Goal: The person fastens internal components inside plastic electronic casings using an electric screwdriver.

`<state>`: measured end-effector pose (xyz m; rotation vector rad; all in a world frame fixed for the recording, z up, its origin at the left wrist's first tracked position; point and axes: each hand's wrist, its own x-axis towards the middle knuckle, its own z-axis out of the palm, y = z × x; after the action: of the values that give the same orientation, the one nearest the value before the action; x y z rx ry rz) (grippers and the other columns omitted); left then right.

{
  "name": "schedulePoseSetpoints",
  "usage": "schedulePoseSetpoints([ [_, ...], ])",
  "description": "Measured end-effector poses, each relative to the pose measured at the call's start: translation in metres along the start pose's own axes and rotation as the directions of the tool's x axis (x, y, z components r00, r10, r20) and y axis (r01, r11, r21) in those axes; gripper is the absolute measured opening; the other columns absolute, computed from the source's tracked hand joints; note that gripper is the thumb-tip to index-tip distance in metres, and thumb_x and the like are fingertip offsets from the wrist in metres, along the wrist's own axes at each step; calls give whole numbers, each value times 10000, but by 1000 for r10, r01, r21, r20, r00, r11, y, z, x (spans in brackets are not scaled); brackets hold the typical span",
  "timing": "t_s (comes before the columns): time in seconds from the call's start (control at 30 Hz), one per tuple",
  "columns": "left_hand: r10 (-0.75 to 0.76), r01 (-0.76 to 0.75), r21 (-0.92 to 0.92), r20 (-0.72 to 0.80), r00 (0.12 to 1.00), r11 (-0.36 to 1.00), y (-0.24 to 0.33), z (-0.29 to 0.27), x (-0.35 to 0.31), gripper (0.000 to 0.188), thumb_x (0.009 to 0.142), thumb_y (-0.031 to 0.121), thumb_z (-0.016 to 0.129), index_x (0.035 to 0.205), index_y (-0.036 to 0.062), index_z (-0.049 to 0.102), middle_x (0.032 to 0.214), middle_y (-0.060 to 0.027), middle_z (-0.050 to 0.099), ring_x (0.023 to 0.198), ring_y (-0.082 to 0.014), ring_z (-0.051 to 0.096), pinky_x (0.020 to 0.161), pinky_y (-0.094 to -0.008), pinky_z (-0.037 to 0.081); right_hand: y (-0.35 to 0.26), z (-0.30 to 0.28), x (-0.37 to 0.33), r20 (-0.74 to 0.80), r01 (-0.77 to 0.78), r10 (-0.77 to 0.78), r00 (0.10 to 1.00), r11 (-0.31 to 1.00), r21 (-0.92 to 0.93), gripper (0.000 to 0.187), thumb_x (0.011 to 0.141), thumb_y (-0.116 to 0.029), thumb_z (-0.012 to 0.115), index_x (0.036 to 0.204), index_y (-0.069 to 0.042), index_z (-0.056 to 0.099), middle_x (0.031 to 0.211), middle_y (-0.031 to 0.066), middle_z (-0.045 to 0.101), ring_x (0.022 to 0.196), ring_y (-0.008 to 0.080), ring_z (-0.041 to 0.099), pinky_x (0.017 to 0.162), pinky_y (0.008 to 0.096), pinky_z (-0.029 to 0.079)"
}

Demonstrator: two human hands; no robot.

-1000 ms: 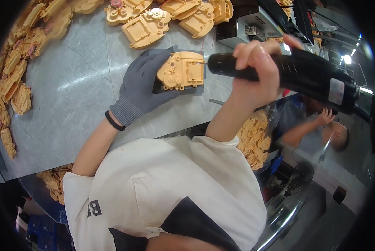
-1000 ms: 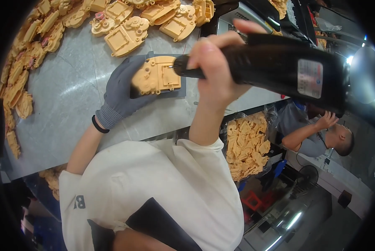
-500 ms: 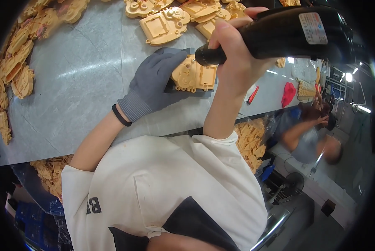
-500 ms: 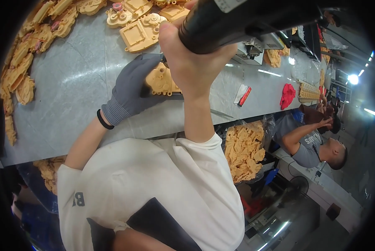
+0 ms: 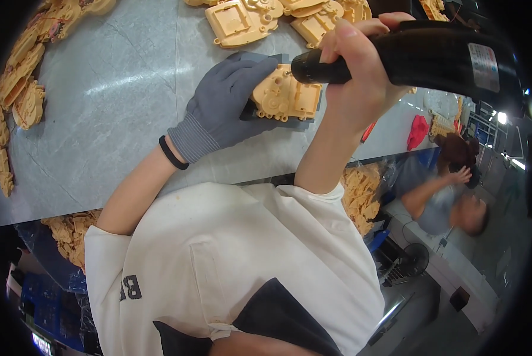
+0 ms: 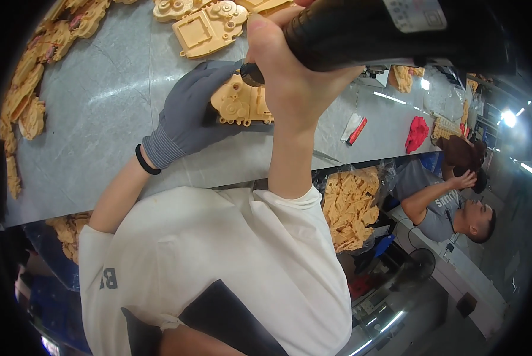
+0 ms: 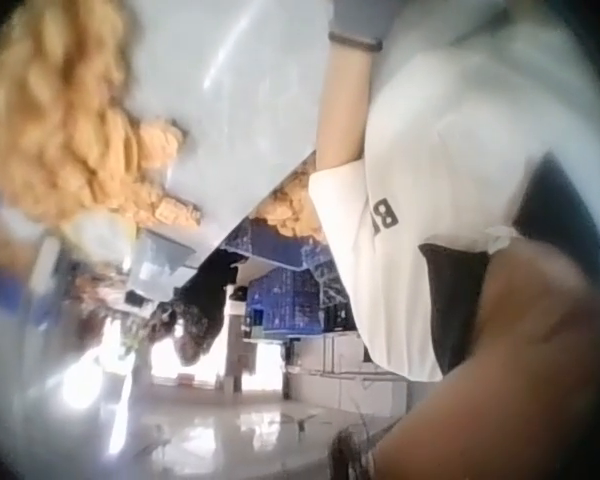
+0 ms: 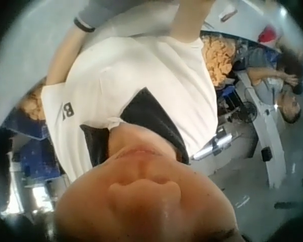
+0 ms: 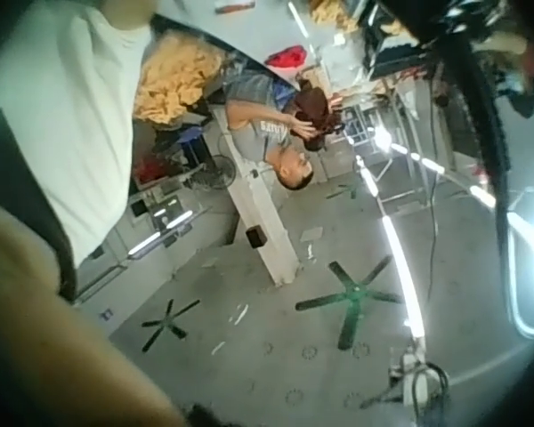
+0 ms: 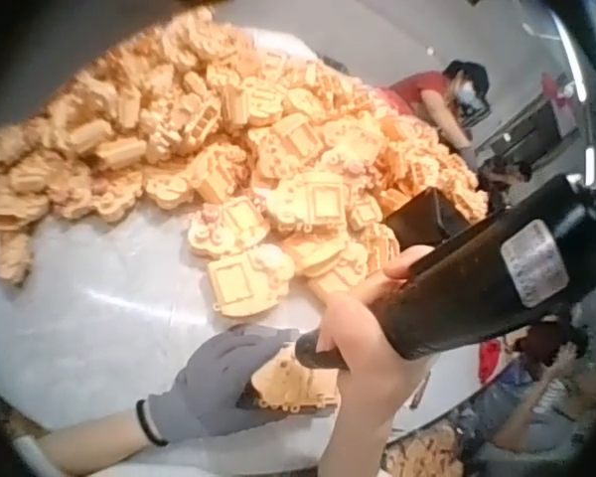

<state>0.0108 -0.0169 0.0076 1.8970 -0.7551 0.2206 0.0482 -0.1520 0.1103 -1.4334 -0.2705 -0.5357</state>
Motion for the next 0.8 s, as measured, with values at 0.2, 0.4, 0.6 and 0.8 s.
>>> schedulePoseSetpoints([
  [0.2,-54,53,12,34,998,998,3,2,-2,807,586,315,819,1247,58,435,1171,-102,551,1031,-284,544,894,-402,442,2,-12,-3,-34,8,-6,999,998,67,368,717,50,558,1058,4,427,595,88,514,432,179,475,496,324,445],
  [0.4,-64,51,128,105,992,991,12,2,4,795,571,301,794,1248,81,440,1131,-112,572,1011,-298,555,928,-393,416,-55,-59,-23,-274,202,-122,954,937,286,318,769,-76,515,1085,-57,484,658,39,484,562,172,487,635,361,442],
  [0.6,-644,698,-182,280,712,693,28,-21,19,748,578,348,756,1219,93,465,1018,-110,615,916,-203,625,773,-322,528,-91,-118,-54,-431,267,-176,885,950,160,265,792,-129,505,1052,-116,551,658,9,453,563,150,439,641,346,397],
  [0.8,-617,689,-469,326,717,552,22,-27,18,644,707,307,744,1194,-25,485,985,-83,619,889,-135,618,750,-246,520,-90,-118,-72,-552,238,-132,823,963,125,272,793,-110,517,1065,-107,524,637,8,442,561,140,445,620,330,385],
])
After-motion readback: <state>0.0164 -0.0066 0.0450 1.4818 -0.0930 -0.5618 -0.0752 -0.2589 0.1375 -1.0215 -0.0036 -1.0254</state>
